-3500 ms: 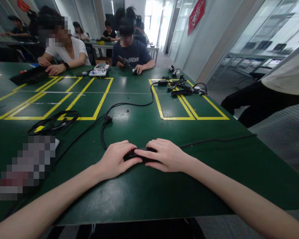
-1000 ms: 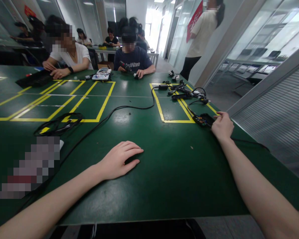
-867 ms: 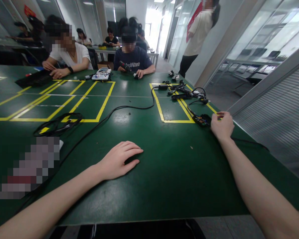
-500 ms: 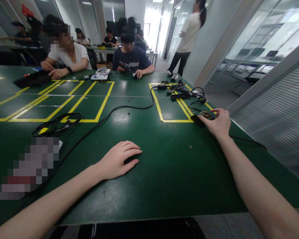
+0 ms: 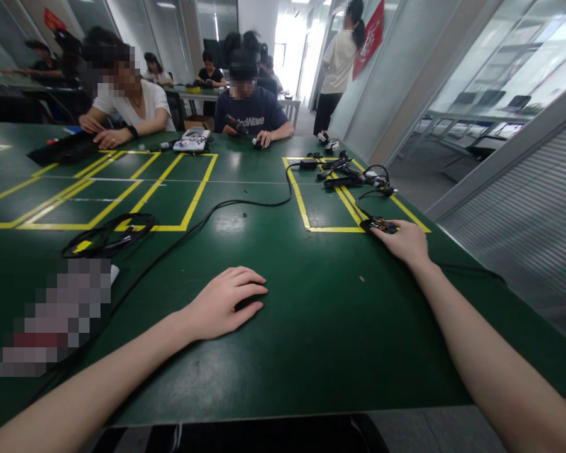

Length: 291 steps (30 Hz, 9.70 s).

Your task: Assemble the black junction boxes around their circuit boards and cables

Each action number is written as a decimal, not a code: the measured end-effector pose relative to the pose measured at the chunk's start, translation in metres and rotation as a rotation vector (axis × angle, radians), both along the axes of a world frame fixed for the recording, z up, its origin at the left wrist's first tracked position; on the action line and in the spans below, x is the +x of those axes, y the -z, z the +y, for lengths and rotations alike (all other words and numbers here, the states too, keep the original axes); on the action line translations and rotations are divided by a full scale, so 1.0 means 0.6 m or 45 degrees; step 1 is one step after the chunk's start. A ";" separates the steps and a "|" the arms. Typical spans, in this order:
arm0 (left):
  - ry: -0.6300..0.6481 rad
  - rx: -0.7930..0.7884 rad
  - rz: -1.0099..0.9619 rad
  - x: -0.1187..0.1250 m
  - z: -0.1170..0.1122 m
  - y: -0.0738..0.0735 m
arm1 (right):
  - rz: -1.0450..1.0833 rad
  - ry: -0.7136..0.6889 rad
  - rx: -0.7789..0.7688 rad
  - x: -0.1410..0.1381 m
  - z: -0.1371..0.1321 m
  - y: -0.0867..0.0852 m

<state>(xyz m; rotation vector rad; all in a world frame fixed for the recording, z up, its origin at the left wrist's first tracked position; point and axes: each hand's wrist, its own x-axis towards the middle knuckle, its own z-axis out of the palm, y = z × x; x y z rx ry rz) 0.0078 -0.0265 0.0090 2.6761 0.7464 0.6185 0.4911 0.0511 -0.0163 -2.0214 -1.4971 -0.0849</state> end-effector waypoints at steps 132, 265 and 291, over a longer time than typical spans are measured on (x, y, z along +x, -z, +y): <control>-0.320 0.167 -0.216 0.014 0.013 0.006 | -0.035 -1.348 0.134 -0.313 -0.112 -0.037; -0.233 0.168 -0.010 0.005 0.014 0.002 | 0.853 -1.269 -0.148 -0.344 -0.114 -0.021; -0.115 0.221 -0.044 0.003 0.013 0.005 | 0.858 -1.253 -0.146 -0.347 -0.113 -0.021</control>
